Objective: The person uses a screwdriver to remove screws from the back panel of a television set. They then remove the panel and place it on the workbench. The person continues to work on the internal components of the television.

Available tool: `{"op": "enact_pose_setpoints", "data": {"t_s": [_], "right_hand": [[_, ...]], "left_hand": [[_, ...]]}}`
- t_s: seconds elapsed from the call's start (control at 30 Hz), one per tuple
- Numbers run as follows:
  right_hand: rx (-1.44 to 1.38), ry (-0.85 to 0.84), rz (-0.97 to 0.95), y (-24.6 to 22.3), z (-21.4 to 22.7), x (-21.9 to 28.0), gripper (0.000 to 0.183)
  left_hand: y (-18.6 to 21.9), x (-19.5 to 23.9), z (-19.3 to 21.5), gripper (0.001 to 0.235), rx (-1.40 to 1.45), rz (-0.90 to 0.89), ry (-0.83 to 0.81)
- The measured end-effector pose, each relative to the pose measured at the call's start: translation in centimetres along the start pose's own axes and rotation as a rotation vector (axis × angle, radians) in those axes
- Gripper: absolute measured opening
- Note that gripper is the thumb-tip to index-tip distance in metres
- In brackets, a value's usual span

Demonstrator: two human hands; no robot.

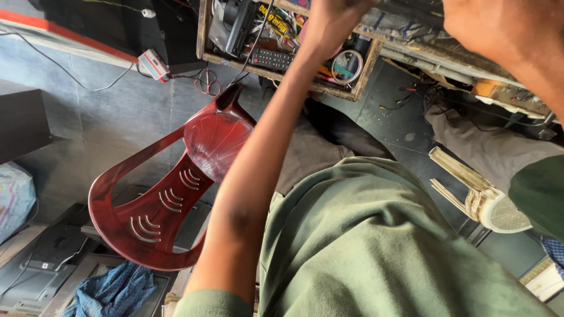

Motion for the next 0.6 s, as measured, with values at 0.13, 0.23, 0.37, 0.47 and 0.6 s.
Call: {"op": "enact_pose_setpoints", "data": {"t_s": [0.13,0.23,0.37,0.47,0.6], "right_hand": [[-0.002,-0.004,-0.001,0.2,0.3,-0.1,0.009],[-0.009,-0.004,0.01,0.1,0.0,-0.6,0.009],[-0.009,-0.012,0.017,0.0,-0.1,-0.8,0.009],[-0.007,-0.008,0.023,0.1,-0.2,-1.2,0.008],[-0.009,-0.015,0.014,0.1,-0.4,-1.1,0.008]], "left_hand": [[-4.1,5.2,-1.1,0.021,0.489,0.481,0.27],[-6.7,6.9,-4.2,0.035,0.803,0.652,0.336],[-8.4,6.7,-7.3,0.041,1.0,0.513,0.369],[-9.2,6.4,-8.2,0.043,1.046,0.472,0.405],[-9.7,7.1,-8.8,0.045,1.124,0.419,0.402]]}}
Point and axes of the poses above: each hand's wrist, its own x-axis away from the middle knuckle, its own z-axis out of the back of the hand, y = z × x, the point moved 4 cm from there along -x, towards the middle knuckle, and after that the axes turned 8 degrees about y, right-handed, at the moved point
